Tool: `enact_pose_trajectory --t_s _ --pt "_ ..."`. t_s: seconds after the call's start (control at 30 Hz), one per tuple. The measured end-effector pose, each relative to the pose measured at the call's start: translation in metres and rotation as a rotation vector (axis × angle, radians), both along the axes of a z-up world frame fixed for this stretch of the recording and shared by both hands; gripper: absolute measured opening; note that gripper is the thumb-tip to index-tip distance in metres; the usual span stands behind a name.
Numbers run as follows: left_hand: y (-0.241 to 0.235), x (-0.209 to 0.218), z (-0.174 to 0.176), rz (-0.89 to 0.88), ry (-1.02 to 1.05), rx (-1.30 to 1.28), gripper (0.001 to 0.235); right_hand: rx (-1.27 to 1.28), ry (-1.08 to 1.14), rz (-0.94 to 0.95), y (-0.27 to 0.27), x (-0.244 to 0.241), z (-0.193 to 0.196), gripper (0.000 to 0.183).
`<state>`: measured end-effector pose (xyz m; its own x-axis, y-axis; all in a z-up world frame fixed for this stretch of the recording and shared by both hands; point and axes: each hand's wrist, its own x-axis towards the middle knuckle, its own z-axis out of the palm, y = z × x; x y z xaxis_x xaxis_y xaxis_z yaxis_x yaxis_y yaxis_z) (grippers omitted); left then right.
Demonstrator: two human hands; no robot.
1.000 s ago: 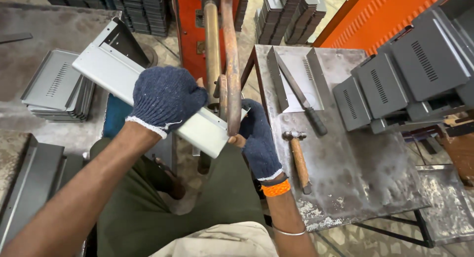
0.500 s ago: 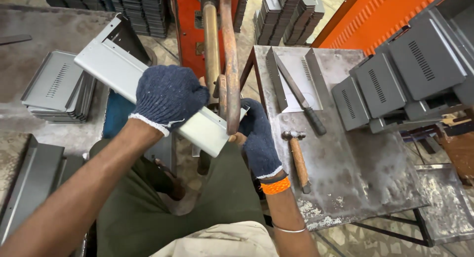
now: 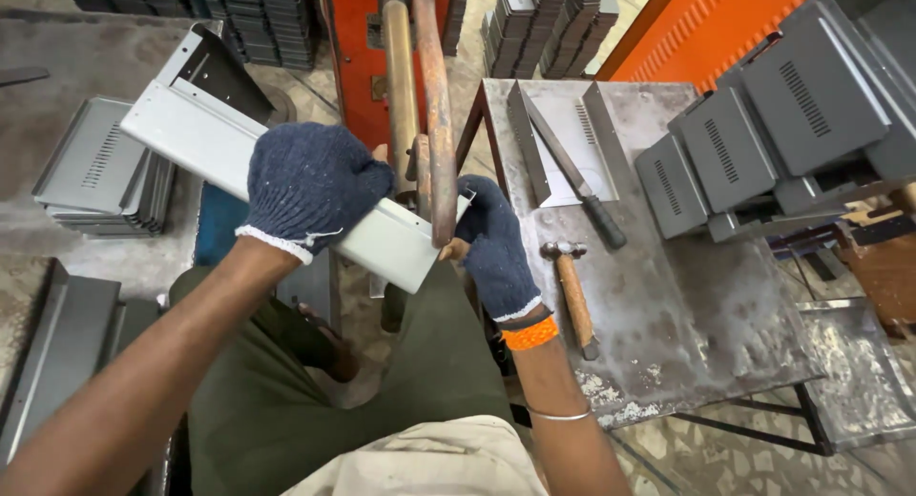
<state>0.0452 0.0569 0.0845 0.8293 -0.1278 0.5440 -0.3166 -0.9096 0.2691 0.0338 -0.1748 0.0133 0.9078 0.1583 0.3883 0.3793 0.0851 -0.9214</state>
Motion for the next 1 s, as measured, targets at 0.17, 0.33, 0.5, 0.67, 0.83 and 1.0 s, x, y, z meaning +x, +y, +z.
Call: enact_pose_trajectory --t_s 0.17,0.33,0.5,0.67,0.83,1.0 --pt "0.0 0.006 -0.003 0.028 0.078 0.034 0.041 0.183 0.166 0.143 -0.007 0.002 -0.015 0.073" --pt "-0.004 0.01 -0.001 -0.012 0.115 0.012 0.035 0.118 0.107 0.114 -0.001 -0.014 0.005 0.073" --pt "-0.002 0.012 0.005 -0.027 0.145 0.037 0.032 0.251 0.156 0.125 0.006 -0.019 0.007 0.078" --pt "0.0 0.019 0.004 -0.04 0.203 0.12 0.032 0.252 0.156 0.148 0.001 -0.019 0.01 0.073" --pt "0.001 0.015 0.003 -0.074 0.212 0.074 0.035 0.254 0.175 0.12 0.005 -0.021 0.013 0.07" --pt "0.002 0.012 0.001 -0.088 0.152 0.092 0.034 0.274 0.178 0.102 0.006 -0.022 0.004 0.072"
